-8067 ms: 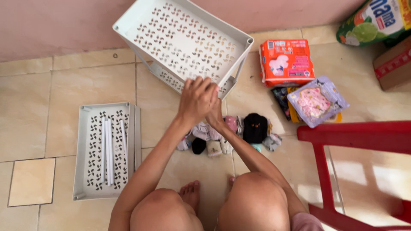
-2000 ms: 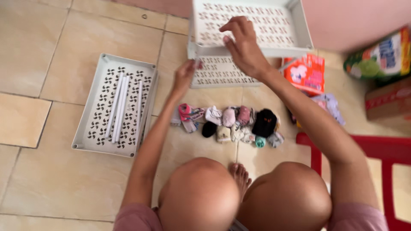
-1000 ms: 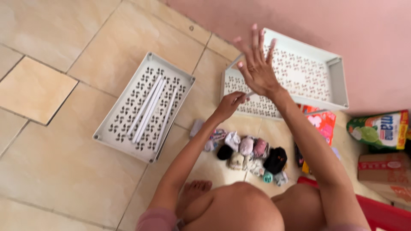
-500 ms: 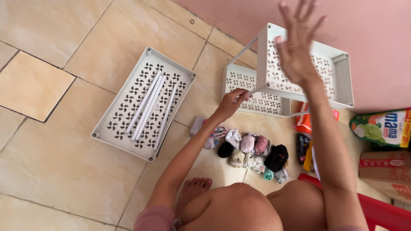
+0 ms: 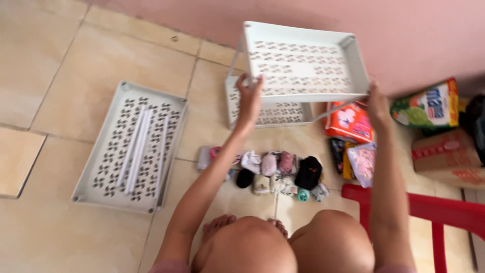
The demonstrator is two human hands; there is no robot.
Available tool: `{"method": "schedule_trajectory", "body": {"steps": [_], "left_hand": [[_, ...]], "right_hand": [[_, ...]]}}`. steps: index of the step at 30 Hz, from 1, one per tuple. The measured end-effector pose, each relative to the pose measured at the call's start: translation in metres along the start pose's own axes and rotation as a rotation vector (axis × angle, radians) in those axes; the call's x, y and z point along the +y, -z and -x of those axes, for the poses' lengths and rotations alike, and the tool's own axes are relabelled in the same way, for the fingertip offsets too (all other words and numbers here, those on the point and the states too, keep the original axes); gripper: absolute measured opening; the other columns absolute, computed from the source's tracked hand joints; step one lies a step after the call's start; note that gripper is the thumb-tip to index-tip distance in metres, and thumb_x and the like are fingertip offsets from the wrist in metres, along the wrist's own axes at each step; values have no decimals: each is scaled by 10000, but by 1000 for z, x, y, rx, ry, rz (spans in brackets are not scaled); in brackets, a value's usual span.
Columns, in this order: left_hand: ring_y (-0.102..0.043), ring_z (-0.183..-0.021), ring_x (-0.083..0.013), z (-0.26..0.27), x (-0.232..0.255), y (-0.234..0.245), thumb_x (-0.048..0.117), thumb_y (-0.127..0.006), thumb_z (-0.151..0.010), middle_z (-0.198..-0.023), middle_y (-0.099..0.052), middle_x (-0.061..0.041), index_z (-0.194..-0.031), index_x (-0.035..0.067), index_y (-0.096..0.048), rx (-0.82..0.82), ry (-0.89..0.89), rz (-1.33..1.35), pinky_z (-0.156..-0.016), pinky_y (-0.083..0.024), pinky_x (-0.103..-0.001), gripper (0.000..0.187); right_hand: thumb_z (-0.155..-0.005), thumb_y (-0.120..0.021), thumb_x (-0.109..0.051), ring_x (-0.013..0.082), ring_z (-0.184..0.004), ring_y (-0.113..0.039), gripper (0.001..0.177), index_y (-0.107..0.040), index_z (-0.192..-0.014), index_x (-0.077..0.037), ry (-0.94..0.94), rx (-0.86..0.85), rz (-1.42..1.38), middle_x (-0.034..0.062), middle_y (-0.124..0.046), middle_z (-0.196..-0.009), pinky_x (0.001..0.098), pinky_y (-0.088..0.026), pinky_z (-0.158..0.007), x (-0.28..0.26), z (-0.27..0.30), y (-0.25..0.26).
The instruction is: The person assembles a two-tier white plastic shelving unit by inserting white plastic poles into the corners of perforated trays. They stack the trays vertically, aligning the poles through the holes to create a stable structure.
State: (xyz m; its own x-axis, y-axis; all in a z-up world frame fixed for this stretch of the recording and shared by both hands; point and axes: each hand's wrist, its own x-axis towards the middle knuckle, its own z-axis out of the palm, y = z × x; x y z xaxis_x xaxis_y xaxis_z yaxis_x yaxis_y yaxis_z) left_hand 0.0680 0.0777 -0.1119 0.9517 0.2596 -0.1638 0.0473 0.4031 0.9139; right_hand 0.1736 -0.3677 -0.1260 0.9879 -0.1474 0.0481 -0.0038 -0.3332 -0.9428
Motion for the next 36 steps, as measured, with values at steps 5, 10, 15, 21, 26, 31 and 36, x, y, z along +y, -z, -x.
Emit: {"method": "schedule_trajectory", "body": {"steps": [5, 10, 15, 21, 26, 31, 36], "left_hand": [[-643, -1221, -322, -10, 0, 15, 328, -544, -931, -1350, -639, -202, -1502, 20, -356, -17, -215, -443, -1035, -487, -390, 676], [-446, -1434, -346, -2, -1, 20, 224, -470, -924, -1584, -422, -227, -1598, 5, -240, -83, -312, -312, -1175, -324, -393, 745], [-419, -1464, -323, 1, 8, 15, 258, -462, -951, -1604, -401, -225, -1609, -3, -196, -151, -331, -223, -1196, -305, -380, 757], [-522, -1178, -241, -1, -15, 24, 519, -476, -1014, -1331, -535, -159, -1416, 16, -378, -50, -77, -246, -1027, -409, -371, 652], [-511, -1006, -185, -27, -41, 32, 580, -505, -1054, -1087, -538, -98, -1158, 17, -532, 49, -243, -253, -922, -454, -368, 573], [-516, -921, -102, -96, -14, 51, 532, -545, -919, -1067, -610, -9, -1166, 135, -614, 33, -118, -134, -768, -420, -279, 473], [-532, -957, -152, -111, -20, 64, 496, -594, -949, -1082, -615, -50, -1162, 71, -625, 5, -151, -91, -795, -417, -345, 477]], "right_hand": [[-1064, -370, -549, 220, -1093, -667, 632, -547, -1360, -20, -44, -45, -203, 125, -671, -1222, 421, -549, -980, 19, 14, -26], [-1064, -398, -546, 254, -1129, -640, 657, -562, -1381, 5, -142, -20, -245, 156, -661, -1215, 465, -521, -981, 1, 26, -42], [-1029, -390, -566, 240, -1204, -621, 654, -509, -1418, -53, -117, -56, -359, 112, -642, -1331, 448, -468, -1044, -15, 34, -50], [-1038, -348, -654, 203, -1085, -586, 739, -565, -1394, -44, -161, -135, -504, 113, -646, -1192, 382, -437, -1016, -18, 37, -48], [-1094, -436, -653, 174, -982, -518, 650, -595, -1302, -58, -51, -120, -669, 43, -613, -1087, 356, -403, -916, -2, 46, -72], [-995, -526, -505, 104, -998, -549, 416, -615, -1207, -158, -64, -49, -833, -47, -658, -1107, 313, -416, -874, 1, 64, -93], [-1016, -561, -431, 127, -929, -556, 336, -632, -1097, -113, -17, 32, -717, -8, -653, -994, 327, -436, -793, 23, 87, -107]]}}
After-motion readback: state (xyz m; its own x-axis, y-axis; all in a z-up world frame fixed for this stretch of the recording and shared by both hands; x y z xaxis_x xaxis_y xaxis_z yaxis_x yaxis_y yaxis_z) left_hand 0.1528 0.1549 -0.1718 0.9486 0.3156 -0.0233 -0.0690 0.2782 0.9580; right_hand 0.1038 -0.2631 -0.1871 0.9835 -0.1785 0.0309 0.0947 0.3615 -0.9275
